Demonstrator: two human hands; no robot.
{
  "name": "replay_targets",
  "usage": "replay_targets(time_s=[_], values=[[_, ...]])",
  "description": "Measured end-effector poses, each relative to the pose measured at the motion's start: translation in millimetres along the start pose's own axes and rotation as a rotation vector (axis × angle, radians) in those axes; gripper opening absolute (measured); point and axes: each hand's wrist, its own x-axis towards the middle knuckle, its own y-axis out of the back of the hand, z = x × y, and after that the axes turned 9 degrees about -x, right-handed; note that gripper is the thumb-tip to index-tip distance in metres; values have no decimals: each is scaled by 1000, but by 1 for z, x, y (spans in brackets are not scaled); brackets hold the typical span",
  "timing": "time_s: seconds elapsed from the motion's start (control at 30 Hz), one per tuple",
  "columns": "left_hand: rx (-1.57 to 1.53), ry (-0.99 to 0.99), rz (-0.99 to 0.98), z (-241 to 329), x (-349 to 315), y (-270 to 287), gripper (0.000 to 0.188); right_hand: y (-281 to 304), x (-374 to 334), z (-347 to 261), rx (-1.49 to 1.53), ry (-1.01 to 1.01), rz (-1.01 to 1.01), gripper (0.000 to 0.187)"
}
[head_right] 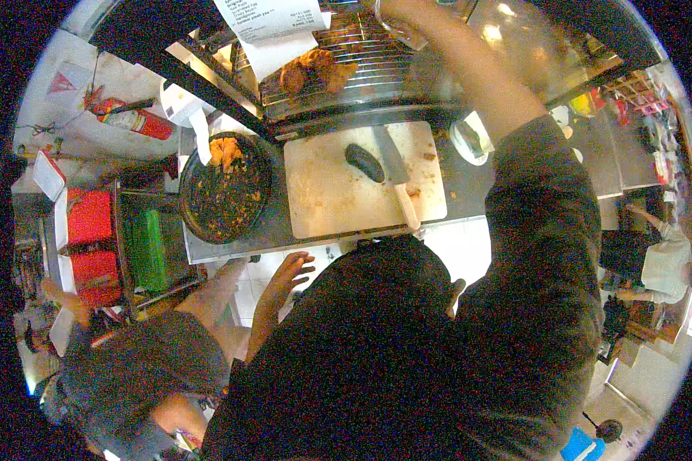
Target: The person assembles multiple food orders by placing fried chicken pieces into paper containers, adding sauces and condiments, and including small packets. The person then places the completed orders into plastic bags.
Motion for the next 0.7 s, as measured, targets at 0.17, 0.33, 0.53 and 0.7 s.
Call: replay_targets(time_s=[0.17, 0.33, 0.53, 0.7], values=[[1, 34, 146, -24, -2, 16, 56, 14, 0, 4, 33, -124, -297, 44], [-62, -27, 204, -28, 8, 14, 54, -4, -2, -3, 54, 51, 142, 47], [-64, -17, 226, -34, 12, 11, 55, 20, -37, -16, -144, 20, 61, 47], [-4, 29, 256, -46, 15, 17, 51, 16, -33, -14, -55, 12, 36, 49]])
